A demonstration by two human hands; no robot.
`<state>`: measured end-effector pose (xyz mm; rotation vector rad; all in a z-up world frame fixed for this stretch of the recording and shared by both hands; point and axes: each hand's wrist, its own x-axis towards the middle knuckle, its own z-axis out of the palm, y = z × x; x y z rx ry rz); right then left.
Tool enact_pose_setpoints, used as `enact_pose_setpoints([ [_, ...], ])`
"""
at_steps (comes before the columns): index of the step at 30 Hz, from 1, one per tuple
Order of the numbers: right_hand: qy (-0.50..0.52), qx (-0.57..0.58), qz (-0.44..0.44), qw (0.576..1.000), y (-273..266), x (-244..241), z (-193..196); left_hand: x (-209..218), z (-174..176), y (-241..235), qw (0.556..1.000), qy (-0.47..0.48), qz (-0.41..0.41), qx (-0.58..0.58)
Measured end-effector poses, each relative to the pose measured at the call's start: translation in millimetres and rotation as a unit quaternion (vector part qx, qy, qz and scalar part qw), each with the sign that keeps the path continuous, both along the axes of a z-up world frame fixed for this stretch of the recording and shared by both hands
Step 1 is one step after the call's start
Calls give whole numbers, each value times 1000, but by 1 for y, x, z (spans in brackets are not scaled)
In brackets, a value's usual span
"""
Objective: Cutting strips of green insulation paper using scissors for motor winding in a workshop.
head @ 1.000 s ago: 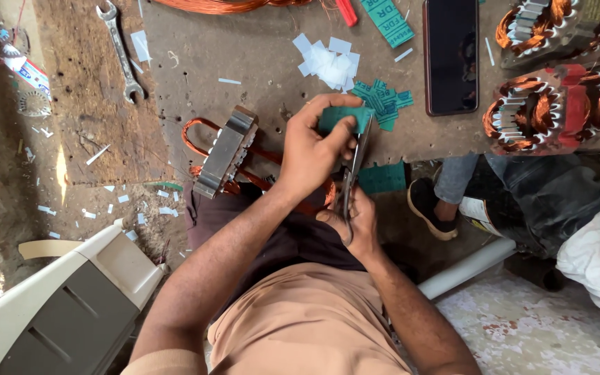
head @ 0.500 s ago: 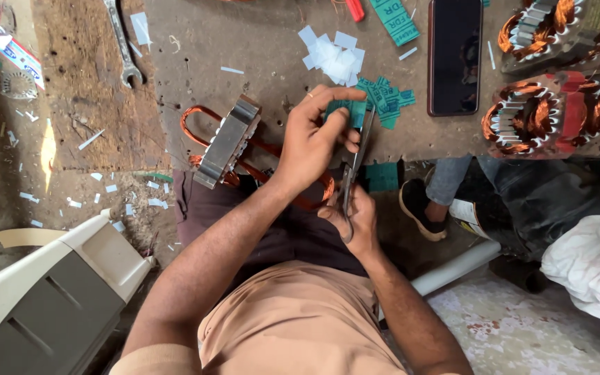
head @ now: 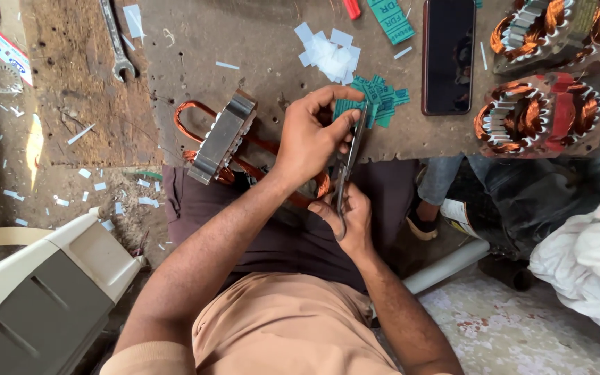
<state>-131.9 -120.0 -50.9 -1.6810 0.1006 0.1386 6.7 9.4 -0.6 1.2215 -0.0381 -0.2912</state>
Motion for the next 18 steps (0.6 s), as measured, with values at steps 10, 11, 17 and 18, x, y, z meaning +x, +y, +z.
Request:
enact_pose_setpoints([
  [10, 41, 45, -22, 998, -6, -7, -14, 2, 5, 4, 999, -32, -14, 21],
  [11, 31, 69, -16, 997, -6, -6, -13, 0, 6, 5, 1000, -25, -7, -10],
  [17, 8, 69, -3, 998, -7, -3, -10, -1, -5, -4, 1000, -26, 5, -7],
  [18, 16, 45, -3, 999, -8, -4, -11, -2, -6, -6, 1000, -16, 9, -14],
])
